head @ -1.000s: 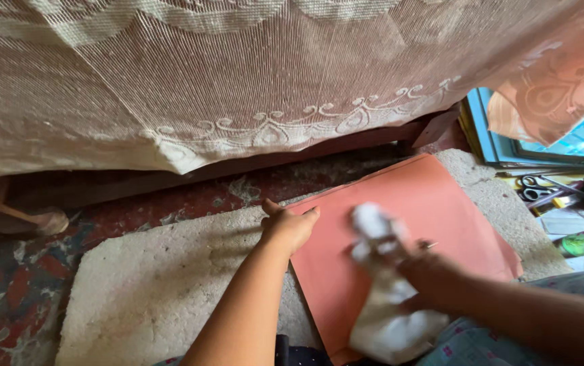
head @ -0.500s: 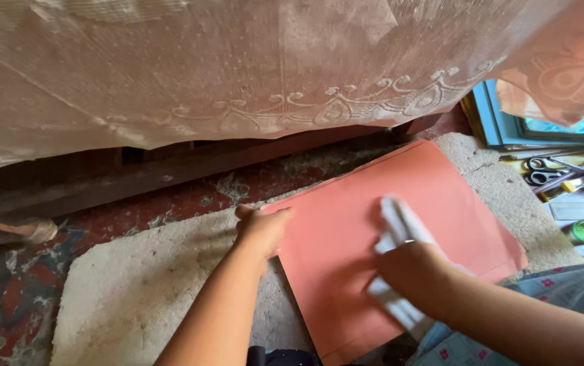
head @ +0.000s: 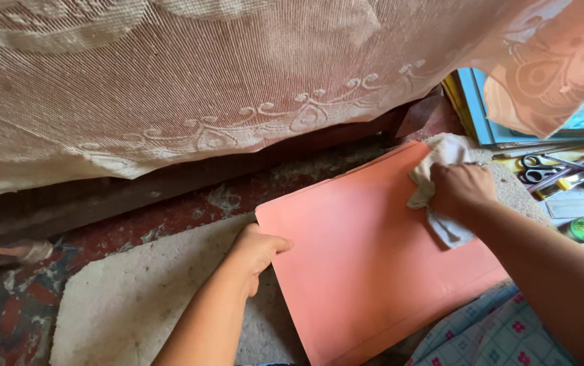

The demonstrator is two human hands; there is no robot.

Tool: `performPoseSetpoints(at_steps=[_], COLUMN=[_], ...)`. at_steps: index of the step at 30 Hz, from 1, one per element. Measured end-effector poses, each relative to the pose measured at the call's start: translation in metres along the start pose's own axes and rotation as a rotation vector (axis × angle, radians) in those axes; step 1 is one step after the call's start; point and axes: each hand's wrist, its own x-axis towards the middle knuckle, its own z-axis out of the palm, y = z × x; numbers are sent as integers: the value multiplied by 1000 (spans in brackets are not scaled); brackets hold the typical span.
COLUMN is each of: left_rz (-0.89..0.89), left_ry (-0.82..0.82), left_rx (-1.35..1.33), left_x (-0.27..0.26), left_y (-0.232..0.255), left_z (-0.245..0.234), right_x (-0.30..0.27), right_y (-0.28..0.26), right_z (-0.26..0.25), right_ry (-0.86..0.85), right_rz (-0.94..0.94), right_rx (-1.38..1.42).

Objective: The person sits on the floor and wipes the covers of several files with a white cloth. They clean a green file, a pink file, and a blue patterned file one by one, then place each cleaned file on a nearby bed.

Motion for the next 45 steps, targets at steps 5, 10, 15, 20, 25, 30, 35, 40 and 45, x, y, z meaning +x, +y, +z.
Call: performPoseSetpoints(at_steps=[5,10,15,20,25,30,35,40,45], left_rz=[57,120,176,305,555,717,750,638,600], left_ry=[-63,-104,-159,-259,-308,-208,-158,-338,-454], left_rx=[59,75,39,127,277,181,302,711,863], left_x=[-7,-36,-72,-89,-95,-105,-94,-70,-44], left_y=[11,40,67,79,87,99,86,61,43], left_z=[1,-4,-1,-6,-29,-49,-44,-33,-19], right_x=[-14,-37,-45,-65,-94,-133,-141,-127,-124], right_y=[-24,-39,-29,-12,9,9,-13,-31,-24], right_z=[-37,-85,-104,-130,-161,-189,-185,-160,-146], right_ry=[233,466,407,316,521,581,422,77,-378], right_rz=[-278,-506,-491,-400,-560,-535,-564,-669,-527], right_rx=[160,321,341,207,244,262,204,-2,96])
